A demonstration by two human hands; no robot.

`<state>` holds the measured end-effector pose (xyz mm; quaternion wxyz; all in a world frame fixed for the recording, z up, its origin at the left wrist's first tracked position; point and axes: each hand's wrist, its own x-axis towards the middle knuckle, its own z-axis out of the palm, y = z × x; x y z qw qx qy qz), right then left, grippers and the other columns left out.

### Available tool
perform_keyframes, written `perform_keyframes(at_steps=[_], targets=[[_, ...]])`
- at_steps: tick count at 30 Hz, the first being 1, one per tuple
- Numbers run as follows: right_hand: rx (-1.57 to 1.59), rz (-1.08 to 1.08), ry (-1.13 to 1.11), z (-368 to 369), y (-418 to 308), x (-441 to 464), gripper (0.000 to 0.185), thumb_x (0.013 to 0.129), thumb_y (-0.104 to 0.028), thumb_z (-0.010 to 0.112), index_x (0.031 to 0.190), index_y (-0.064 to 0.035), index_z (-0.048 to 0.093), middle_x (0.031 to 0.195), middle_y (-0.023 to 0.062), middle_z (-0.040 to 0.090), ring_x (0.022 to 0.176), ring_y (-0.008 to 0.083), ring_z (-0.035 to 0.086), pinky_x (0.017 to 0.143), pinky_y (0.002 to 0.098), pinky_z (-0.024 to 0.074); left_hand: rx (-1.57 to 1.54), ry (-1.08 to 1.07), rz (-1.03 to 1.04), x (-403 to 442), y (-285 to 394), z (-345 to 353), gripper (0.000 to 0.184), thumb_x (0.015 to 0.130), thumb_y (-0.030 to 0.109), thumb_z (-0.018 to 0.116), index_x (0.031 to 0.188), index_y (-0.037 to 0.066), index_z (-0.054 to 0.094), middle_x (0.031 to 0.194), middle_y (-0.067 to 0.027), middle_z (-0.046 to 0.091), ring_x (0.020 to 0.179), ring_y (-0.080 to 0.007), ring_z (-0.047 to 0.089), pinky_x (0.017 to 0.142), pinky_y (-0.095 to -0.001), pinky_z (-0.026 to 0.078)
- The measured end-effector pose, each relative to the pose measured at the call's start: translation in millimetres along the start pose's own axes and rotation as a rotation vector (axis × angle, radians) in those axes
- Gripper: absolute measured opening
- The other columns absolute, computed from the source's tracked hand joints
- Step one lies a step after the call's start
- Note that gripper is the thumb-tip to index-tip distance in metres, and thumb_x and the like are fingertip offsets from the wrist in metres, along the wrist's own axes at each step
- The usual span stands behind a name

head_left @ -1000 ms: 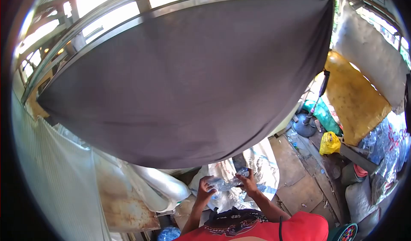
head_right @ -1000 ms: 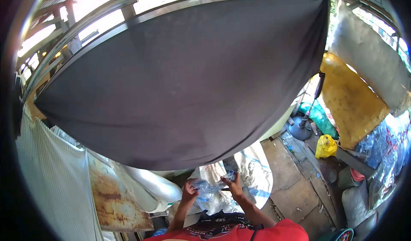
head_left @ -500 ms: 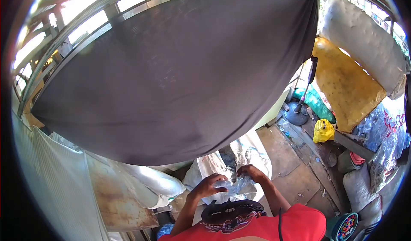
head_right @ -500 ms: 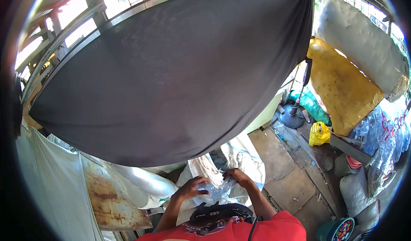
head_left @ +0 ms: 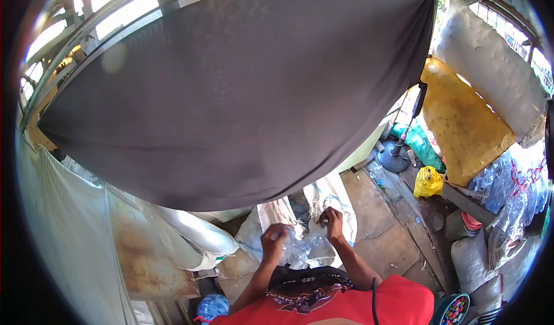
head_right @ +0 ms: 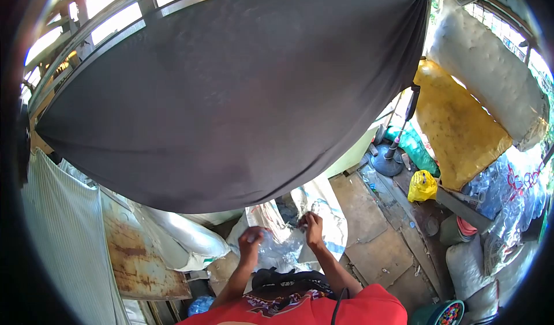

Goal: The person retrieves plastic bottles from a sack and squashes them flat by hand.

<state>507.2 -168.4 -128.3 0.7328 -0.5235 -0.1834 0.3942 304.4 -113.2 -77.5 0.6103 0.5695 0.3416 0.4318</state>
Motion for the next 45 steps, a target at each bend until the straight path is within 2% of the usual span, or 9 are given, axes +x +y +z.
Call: perform_keyframes(at_steps=[3,7,12,14,20,25,32,36,45], targets=[[-0.209,-0.485,-0.098,24.8,-30.7,1.4,0.017,0.081,-0.007,0.040,0.070,-0.0003,0.052,0.064,0.0093,0.054,0.058,0.0178,0.054,0.053,0.0314,0.0424,-0.301,0.304,-0.207,12.8,-10.2,-9.3,0.015,0.081,0.001,0.065,0.096,0.003,0.062,0.088,-0.0036,0.063,0.082,-0.0137,0.060,0.073,-0.0276,0.049],[-0.419,-0.956,-0.374,66.1,-93.5,-16.7,0.009,0.075,-0.006,0.045,0.069,-0.0019,0.050,0.065,0.0097,0.052,0.056,0.0212,0.052,0.052,0.0326,0.0430,-0.270,0.042,-0.218,25.0,-33.3,-19.2,0.017,0.081,0.003,0.062,0.098,0.004,0.059,0.092,-0.0052,0.061,0.085,-0.0182,0.062,0.074,-0.0299,0.050],[-0.449,-1.428,-0.952,114.8,-120.7,-58.8,0.009,0.070,-0.012,0.054,0.067,-0.0052,0.048,0.065,0.0074,0.046,0.055,0.0244,0.050,0.048,0.0345,0.0448,0.180,-0.459,0.773,4.5,-57.2,-7.4,0.033,0.076,0.003,0.066,0.108,0.001,0.058,0.111,-0.0126,0.061,0.104,-0.0265,0.060,0.088,-0.0356,0.047],[-0.456,-1.439,-1.111,122.7,-122.4,-72.9,0.013,0.069,-0.015,0.056,0.067,-0.0060,0.048,0.065,0.0071,0.045,0.056,0.0248,0.051,0.048,0.0347,0.0456,0.306,-0.398,0.653,-18.1,-55.0,-2.2,0.032,0.078,0.005,0.064,0.110,0.003,0.057,0.112,-0.0131,0.060,0.100,-0.0279,0.060,0.082,-0.0355,0.048],[-0.455,-1.007,-0.614,78.9,-112.4,-36.2,0.007,0.067,-0.008,0.056,0.066,-0.0016,0.055,0.067,0.0109,0.056,0.059,0.0264,0.056,0.056,0.0353,0.0459,0.709,-0.302,0.498,-42.4,-79.5,-38.1,0.047,0.077,0.009,0.068,0.123,0.008,0.055,0.125,-0.0145,0.054,0.106,-0.0293,0.059,0.085,-0.0368,0.049],[0.175,-0.097,-0.077,30.2,-64.2,-0.3,0.019,0.082,-0.013,0.043,0.071,-0.0017,0.054,0.066,0.0088,0.055,0.062,0.0216,0.054,0.063,0.0329,0.0462,-0.611,-0.380,-0.130,-15.0,43.4,-45.9,0.073,0.077,0.017,0.076,0.140,0.015,0.041,0.149,-0.0121,0.028,0.130,-0.0337,0.040,0.104,-0.0430,0.041],[0.442,0.582,-0.149,-17.8,34.8,-32.0,0.020,0.082,-0.020,0.053,0.087,-0.0009,0.055,0.079,0.0141,0.058,0.070,0.0260,0.058,0.062,0.0394,0.0497,0.537,-0.736,0.610,11.0,95.8,-19.9,0.062,0.059,0.038,0.088,0.102,0.006,0.056,0.137,-0.0181,0.044,0.130,-0.0363,0.041,0.105,-0.0415,0.038],[0.562,0.730,-0.125,-26.5,69.3,-55.3,0.028,0.082,-0.028,0.058,0.092,-0.0020,0.057,0.084,0.0137,0.060,0.070,0.0251,0.058,0.062,0.0384,0.0497,0.449,-0.648,0.717,3.7,91.8,-8.3,0.053,0.058,0.035,0.089,0.071,0.008,0.046,0.103,-0.0138,0.064,0.103,-0.0326,0.063,0.088,-0.0400,0.052],[0.672,0.713,-0.233,21.3,13.3,-58.3,0.021,0.079,-0.022,0.053,0.069,-0.0049,0.047,0.071,0.0085,0.049,0.071,0.0209,0.050,0.065,0.0313,0.0429,0.216,-0.521,1.175,-13.8,133.7,30.6,0.044,0.062,0.030,0.086,0.062,0.009,0.048,0.062,-0.0039,0.053,0.058,-0.0211,0.059,0.062,-0.0356,0.056]])
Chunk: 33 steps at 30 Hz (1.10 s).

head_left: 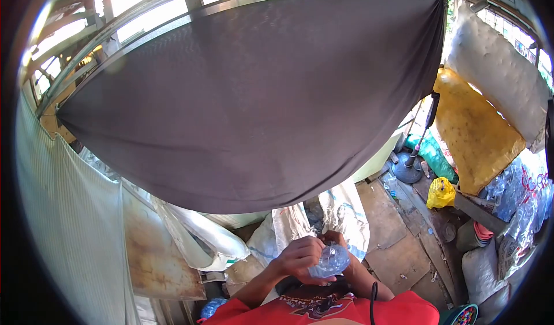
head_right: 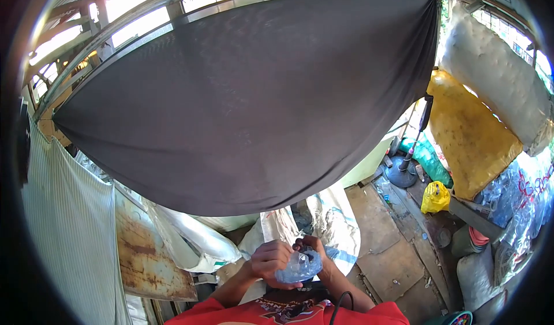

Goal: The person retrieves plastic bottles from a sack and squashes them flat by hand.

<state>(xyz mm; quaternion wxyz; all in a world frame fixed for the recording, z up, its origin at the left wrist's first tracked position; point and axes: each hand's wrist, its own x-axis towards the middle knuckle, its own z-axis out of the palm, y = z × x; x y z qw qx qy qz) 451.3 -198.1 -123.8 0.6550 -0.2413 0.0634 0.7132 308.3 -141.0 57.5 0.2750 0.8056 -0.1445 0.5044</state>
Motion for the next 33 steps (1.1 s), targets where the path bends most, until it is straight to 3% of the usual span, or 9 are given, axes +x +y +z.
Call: perform_keyframes(at_steps=[10,13,15,20,23,25,28,30,33], targets=[[0.172,-0.764,0.208,26.2,-57.4,9.1,0.020,0.088,-0.022,0.046,0.074,-0.0090,0.050,0.061,0.0058,0.051,0.057,0.0184,0.051,0.057,0.0319,0.0445,0.285,0.266,-0.610,-79.6,-33.9,-10.9,0.038,0.079,0.033,0.065,0.062,0.004,0.048,0.058,-0.0074,0.049,0.049,-0.0221,0.051,0.050,-0.0323,0.043],[-0.164,-1.097,0.225,60.0,-73.3,-12.9,0.021,0.089,-0.018,0.044,0.072,-0.0074,0.049,0.061,0.0059,0.049,0.056,0.0168,0.050,0.055,0.0293,0.0436,0.389,0.545,-0.805,-159.7,-77.5,17.5,0.032,0.084,0.034,0.062,0.087,0.003,0.055,0.079,-0.0080,0.056,0.067,-0.0195,0.054,0.064,-0.0344,0.044],[-0.258,-1.265,0.219,76.0,-84.8,-19.9,0.020,0.089,-0.013,0.042,0.071,-0.0058,0.048,0.060,0.0057,0.048,0.054,0.0159,0.049,0.054,0.0270,0.0423,-0.488,1.172,-1.274,-130.9,-71.6,38.3,0.034,0.087,0.041,0.060,0.097,0.009,0.058,0.083,-0.0047,0.056,0.082,-0.0186,0.055,0.074,-0.0359,0.044],[-1.078,-1.758,0.099,113.1,-86.0,-47.5,0.018,0.080,0.000,0.037,0.065,-0.0032,0.047,0.058,0.0063,0.053,0.043,0.0120,0.040,0.045,0.0274,0.0399,-1.491,1.028,-1.896,-161.9,-75.3,83.9,0.030,0.085,0.043,0.057,0.076,0.015,0.053,0.058,0.0004,0.044,0.050,-0.0121,0.044,0.052,-0.0298,0.037],[-1.352,-1.876,-0.455,139.8,-76.9,-56.4,0.009,0.058,0.001,0.049,0.067,-0.0018,0.050,0.064,0.0088,0.055,0.047,0.0209,0.047,0.043,0.0307,0.0375,-2.420,0.616,-1.469,-197.9,-64.6,114.3,0.030,0.083,0.045,0.054,0.081,0.015,0.053,0.060,0.0007,0.046,0.051,-0.0112,0.044,0.053,-0.0294,0.037],[-1.473,-1.859,-0.590,159.3,-67.0,-69.5,0.015,0.052,0.001,0.051,0.066,-0.0030,0.049,0.064,0.0084,0.053,0.047,0.0232,0.046,0.042,0.0325,0.0378,-0.843,0.221,-1.209,-191.2,-69.2,116.8,0.028,0.085,0.043,0.051,0.087,0.016,0.056,0.067,0.0019,0.051,0.055,-0.0110,0.048,0.057,-0.0306,0.040],[-1.431,-1.871,-0.455,155.9,-73.1,-67.6,0.011,0.058,0.006,0.045,0.065,-0.0012,0.050,0.061,0.0105,0.055,0.052,0.0225,0.051,0.047,0.0294,0.0412,-0.499,0.339,-1.099,-145.5,-70.8,81.2,0.027,0.092,0.035,0.044,0.107,0.017,0.058,0.090,0.0016,0.061,0.082,-0.0157,0.059,0.073,-0.0335,0.045],[-1.506,-1.692,-0.043,149.5,-76.7,-70.8,0.009,0.069,0.006,0.047,0.069,0.0007,0.054,0.065,0.0131,0.055,0.059,0.0255,0.054,0.056,0.0320,0.0434,-1.352,0.973,-1.381,-126.9,-71.9,59.2,0.028,0.094,0.032,0.042,0.112,0.018,0.058,0.098,-0.0007,0.062,0.094,-0.0191,0.059,0.081,-0.0359,0.047],[-1.499,-1.468,0.157,121.5,-80.0,-51.1,0.010,0.077,0.000,0.051,0.079,0.0013,0.060,0.070,0.0164,0.059,0.061,0.0297,0.057,0.059,0.0360,0.0453,-0.760,0.962,-1.125,-135.8,-89.5,37.6,0.035,0.095,0.034,0.044,0.122,0.013,0.054,0.116,-0.0045,0.057,0.110,-0.0213,0.054,0.094,-0.0386,0.044]])
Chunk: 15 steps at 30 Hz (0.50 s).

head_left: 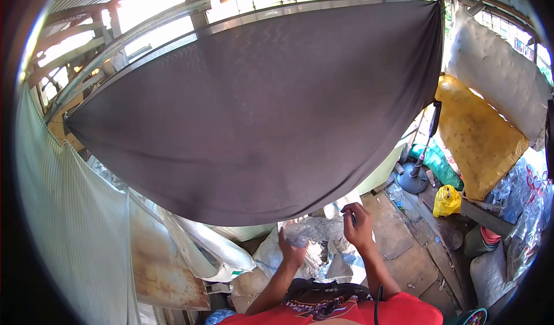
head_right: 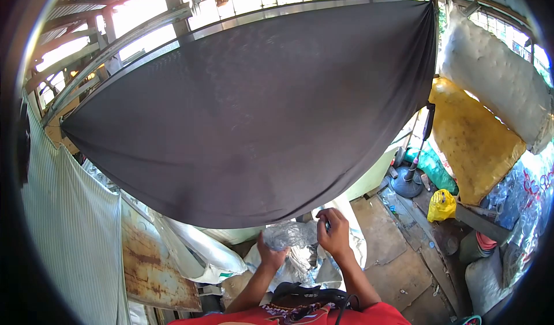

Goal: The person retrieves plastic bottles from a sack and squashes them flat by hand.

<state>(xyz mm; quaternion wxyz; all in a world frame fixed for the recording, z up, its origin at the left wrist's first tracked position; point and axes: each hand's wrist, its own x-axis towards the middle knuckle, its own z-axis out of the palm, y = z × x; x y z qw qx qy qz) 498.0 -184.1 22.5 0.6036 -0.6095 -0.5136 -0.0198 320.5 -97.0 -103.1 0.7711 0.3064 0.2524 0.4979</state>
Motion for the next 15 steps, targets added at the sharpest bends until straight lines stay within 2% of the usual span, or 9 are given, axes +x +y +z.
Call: perform_keyframes(at_steps=[1,2,3,7,8,9,11,14,15], targets=[[-0.011,0.108,-0.066,0.7,9.8,-8.9,0.011,0.077,-0.002,0.052,0.081,0.0001,0.061,0.071,0.0173,0.061,0.061,0.0318,0.059,0.059,0.0373,0.0460,0.185,0.011,0.193,-4.3,17.1,10.6,0.039,0.096,0.035,0.045,0.123,0.009,0.052,0.121,-0.0052,0.055,0.112,-0.0205,0.053,0.096,-0.0374,0.043],[-0.022,0.217,-0.132,-0.4,18.2,-18.5,0.012,0.077,-0.003,0.052,0.084,-0.0012,0.063,0.072,0.0181,0.062,0.062,0.0338,0.060,0.060,0.0385,0.0468,-0.075,0.049,0.102,8.2,22.5,2.3,0.041,0.096,0.037,0.044,0.124,0.007,0.051,0.122,-0.0053,0.055,0.112,-0.0202,0.053,0.096,-0.0359,0.042],[-0.077,0.293,-0.298,-4.8,26.4,-28.0,0.019,0.087,-0.015,0.050,0.089,-0.0020,0.063,0.075,0.0198,0.063,0.064,0.0371,0.061,0.064,0.0416,0.0480,-0.334,0.085,0.006,15.9,28.1,-3.1,0.044,0.097,0.038,0.044,0.125,0.005,0.049,0.122,-0.0054,0.055,0.111,-0.0199,0.053,0.096,-0.0343,0.042],[0.005,0.501,-0.675,-7.9,47.1,-62.9,0.046,0.098,-0.042,0.040,0.099,-0.0002,0.060,0.087,0.0230,0.064,0.083,0.0369,0.062,0.076,0.0424,0.0464,0.122,0.263,0.035,17.2,37.0,-8.8,0.047,0.098,0.039,0.044,0.116,-0.002,0.057,0.108,-0.0073,0.062,0.097,-0.0175,0.056,0.089,-0.0311,0.042],[0.002,0.619,-0.778,-13.5,35.0,-58.6,0.044,0.099,-0.040,0.040,0.108,-0.0021,0.059,0.099,0.0235,0.064,0.099,0.0311,0.062,0.082,0.0408,0.0447,0.315,0.277,0.039,13.4,38.3,-2.7,0.047,0.098,0.039,0.044,0.113,-0.003,0.059,0.104,-0.0077,0.063,0.094,-0.0173,0.056,0.087,-0.0311,0.042],[0.091,0.603,-0.789,-10.4,46.0,-67.9,0.054,0.097,-0.045,0.044,0.126,-0.0006,0.053,0.109,0.0212,0.064,0.102,0.0260,0.060,0.089,0.0374,0.0438,0.509,0.289,0.045,9.8,41.0,6.5,0.047,0.098,0.038,0.044,0.110,-0.003,0.061,0.100,-0.0080,0.064,0.091,-0.0170,0.056,0.086,-0.0311,0.042],[0.247,0.382,-0.607,4.2,61.4,-90.5,0.064,0.092,-0.043,0.056,0.130,0.0066,0.045,0.113,0.0212,0.061,0.104,0.0269,0.058,0.093,0.0375,0.0423,0.669,0.189,0.169,6.1,42.0,25.0,0.048,0.099,0.038,0.042,0.102,-0.004,0.064,0.098,-0.0089,0.064,0.088,-0.0161,0.053,0.082,-0.0310,0.042],[0.101,0.497,-0.721,-12.2,46.2,-76.9,0.084,0.080,-0.048,0.070,0.131,0.0111,0.038,0.118,0.0214,0.055,0.108,0.0288,0.056,0.097,0.0339,0.0413,0.798,0.087,0.264,4.5,43.5,40.4,0.046,0.098,0.039,0.044,0.105,-0.003,0.062,0.098,-0.0076,0.063,0.088,-0.0147,0.054,0.080,-0.0304,0.042],[0.214,0.567,-0.688,-13.4,47.8,-78.4,0.086,0.078,-0.045,0.073,0.132,0.0108,0.037,0.119,0.0218,0.055,0.111,0.0292,0.056,0.097,0.0340,0.0415,0.801,0.016,0.244,7.2,37.9,32.3,0.044,0.097,0.039,0.048,0.107,-0.002,0.061,0.099,-0.0072,0.063,0.088,-0.0140,0.055,0.081,-0.0299,0.042]])
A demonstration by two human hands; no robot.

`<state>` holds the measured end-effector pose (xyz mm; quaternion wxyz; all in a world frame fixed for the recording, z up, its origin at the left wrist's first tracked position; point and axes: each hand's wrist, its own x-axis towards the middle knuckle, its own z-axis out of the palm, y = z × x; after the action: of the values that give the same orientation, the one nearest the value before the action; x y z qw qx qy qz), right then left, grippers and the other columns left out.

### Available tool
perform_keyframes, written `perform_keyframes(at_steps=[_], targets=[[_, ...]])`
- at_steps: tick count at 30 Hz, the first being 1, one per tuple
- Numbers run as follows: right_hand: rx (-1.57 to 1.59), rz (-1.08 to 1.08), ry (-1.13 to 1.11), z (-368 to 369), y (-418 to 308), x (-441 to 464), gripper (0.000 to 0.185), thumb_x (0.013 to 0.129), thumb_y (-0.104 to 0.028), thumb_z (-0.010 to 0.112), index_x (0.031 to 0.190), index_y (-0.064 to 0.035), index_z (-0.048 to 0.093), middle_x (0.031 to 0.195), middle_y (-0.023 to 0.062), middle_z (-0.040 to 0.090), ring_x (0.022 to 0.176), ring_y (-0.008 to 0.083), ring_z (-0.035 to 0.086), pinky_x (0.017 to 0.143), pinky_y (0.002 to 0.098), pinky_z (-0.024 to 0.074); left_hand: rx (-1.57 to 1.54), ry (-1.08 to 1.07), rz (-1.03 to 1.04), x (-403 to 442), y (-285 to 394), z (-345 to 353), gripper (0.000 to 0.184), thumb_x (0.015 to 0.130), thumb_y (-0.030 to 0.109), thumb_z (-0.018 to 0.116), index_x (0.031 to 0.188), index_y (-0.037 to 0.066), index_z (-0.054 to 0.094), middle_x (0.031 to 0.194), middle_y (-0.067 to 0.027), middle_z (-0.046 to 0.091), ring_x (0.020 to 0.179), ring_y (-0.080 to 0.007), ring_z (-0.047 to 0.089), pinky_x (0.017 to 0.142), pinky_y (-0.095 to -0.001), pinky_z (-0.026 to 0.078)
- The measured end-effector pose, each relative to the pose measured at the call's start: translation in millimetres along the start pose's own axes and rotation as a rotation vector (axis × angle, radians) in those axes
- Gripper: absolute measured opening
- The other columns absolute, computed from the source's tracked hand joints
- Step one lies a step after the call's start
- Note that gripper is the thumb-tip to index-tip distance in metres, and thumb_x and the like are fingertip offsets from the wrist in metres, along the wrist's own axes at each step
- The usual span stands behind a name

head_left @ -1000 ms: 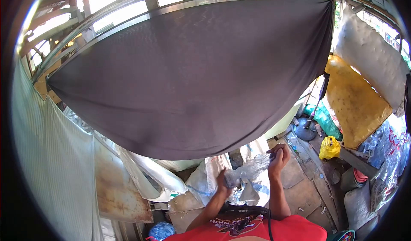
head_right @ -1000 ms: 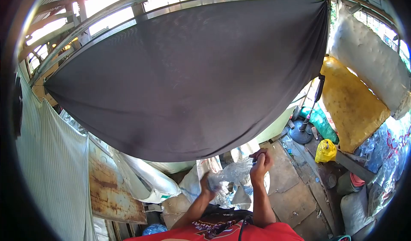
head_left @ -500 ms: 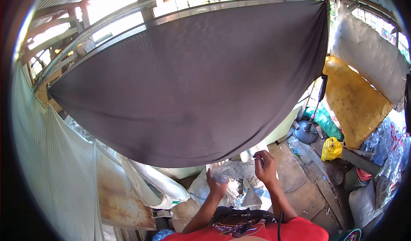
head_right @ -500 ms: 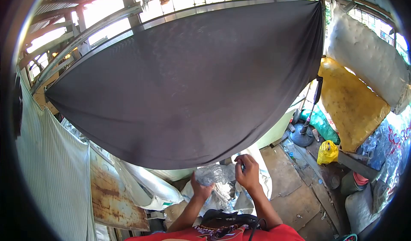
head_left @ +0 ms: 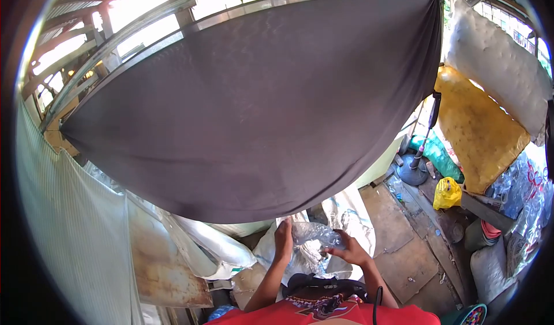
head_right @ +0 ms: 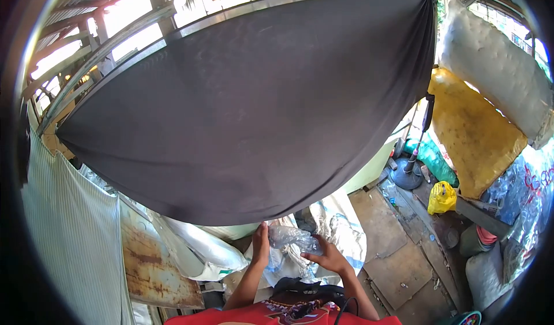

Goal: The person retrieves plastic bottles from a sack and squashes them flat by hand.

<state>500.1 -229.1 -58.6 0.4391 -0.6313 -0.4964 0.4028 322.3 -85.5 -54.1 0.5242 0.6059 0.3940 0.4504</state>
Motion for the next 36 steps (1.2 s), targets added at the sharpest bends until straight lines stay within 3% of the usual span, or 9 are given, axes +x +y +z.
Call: perform_keyframes(at_steps=[7,11,18,22,25,28,31,34,36], targets=[[0.830,0.059,-0.343,-13.0,13.4,-15.7,0.061,0.073,-0.021,0.079,0.118,0.0015,0.046,0.096,0.0157,0.064,0.095,0.0295,0.066,0.078,0.0409,0.0553,-0.672,-0.645,-0.254,-2.3,-14.7,-12.0,0.072,0.068,0.016,0.085,0.128,0.007,0.047,0.116,-0.0065,0.058,0.114,-0.0238,0.055,0.097,-0.0359,0.043],[1.485,0.007,-0.585,29.7,65.5,-15.2,0.050,0.076,-0.036,0.072,0.108,-0.0028,0.053,0.071,0.0014,0.047,0.063,0.0159,0.049,0.068,0.0384,0.0477,-0.998,-0.738,-0.319,-18.4,-16.6,0.2,0.081,0.066,0.017,0.085,0.134,0.008,0.042,0.129,-0.0103,0.052,0.120,-0.0247,0.050,0.101,-0.0397,0.041],[1.889,0.163,-0.665,54.4,41.1,-9.9,0.041,0.086,-0.045,0.062,0.103,-0.0091,0.051,0.070,-0.0033,0.039,0.063,0.0100,0.039,0.060,0.0286,0.0356,-0.962,-0.301,-0.171,-44.7,-10.4,36.1,0.083,0.069,0.025,0.085,0.135,0.009,0.038,0.124,-0.0075,0.050,0.119,-0.0230,0.048,0.098,-0.0400,0.043],[1.506,0.301,-0.476,52.8,43.0,3.9,0.042,0.088,-0.049,0.059,0.089,-0.0079,0.050,0.068,-0.0033,0.038,0.062,0.0117,0.041,0.060,0.0291,0.0374,-0.695,-0.118,-0.275,-32.6,-25.1,27.9,0.056,0.085,0.029,0.070,0.127,0.006,0.040,0.104,-0.0077,0.056,0.096,-0.0211,0.061,0.080,-0.0352,0.052],[0.747,0.167,-0.286,48.2,36.9,20.0,0.042,0.088,-0.043,0.062,0.091,-0.0013,0.055,0.077,0.0066,0.056,0.068,0.0179,0.055,0.064,0.0347,0.0464,-0.514,-0.028,-0.264,-12.9,11.5,16.5,0.034,0.089,0.024,0.066,0.106,0.000,0.048,0.091,-0.0107,0.061,0.078,-0.0217,0.067,0.066,-0.0308,0.056],[0.239,0.341,0.076,43.8,-10.7,34.0,0.111,0.062,-0.048,0.084,0.133,0.0182,0.032,0.125,0.0261,0.051,0.109,0.0283,0.054,0.094,0.0355,0.0436,-0.337,0.040,-0.170,10.3,32.9,0.8,0.037,0.086,0.023,0.069,0.108,0.000,0.051,0.091,-0.0092,0.062,0.074,-0.0190,0.066,0.060,-0.0294,0.056],[0.111,-0.021,0.052,33.1,-37.0,55.3,0.107,0.059,-0.049,0.086,0.129,0.0168,0.039,0.115,0.0254,0.060,0.111,0.0258,0.057,0.097,0.0357,0.0424,-0.200,0.102,-0.001,27.5,54.9,-9.6,0.037,0.084,0.026,0.071,0.107,0.000,0.058,0.091,-0.0056,0.063,0.078,-0.0110,0.060,0.067,-0.0255,0.048],[-0.273,-0.179,0.243,29.0,-38.7,71.1,0.081,0.058,-0.054,0.085,0.098,0.0082,0.053,0.095,0.0253,0.065,0.088,0.0373,0.066,0.072,0.0402,0.0529,-0.153,0.142,0.030,38.8,66.7,-11.9,0.037,0.084,0.027,0.071,0.104,0.000,0.059,0.090,-0.0044,0.063,0.080,-0.0107,0.059,0.071,-0.0257,0.046],[-0.406,-0.314,0.350,29.5,-28.5,77.0,0.079,0.056,-0.048,0.088,0.100,0.0068,0.053,0.090,0.0233,0.066,0.084,0.0337,0.067,0.072,0.0381,0.0531,-0.192,0.150,-0.012,41.3,64.7,-14.6,0.038,0.084,0.028,0.071,0.105,-0.001,0.059,0.091,-0.0042,0.063,0.082,-0.0112,0.059,0.072,-0.0260,0.046]])
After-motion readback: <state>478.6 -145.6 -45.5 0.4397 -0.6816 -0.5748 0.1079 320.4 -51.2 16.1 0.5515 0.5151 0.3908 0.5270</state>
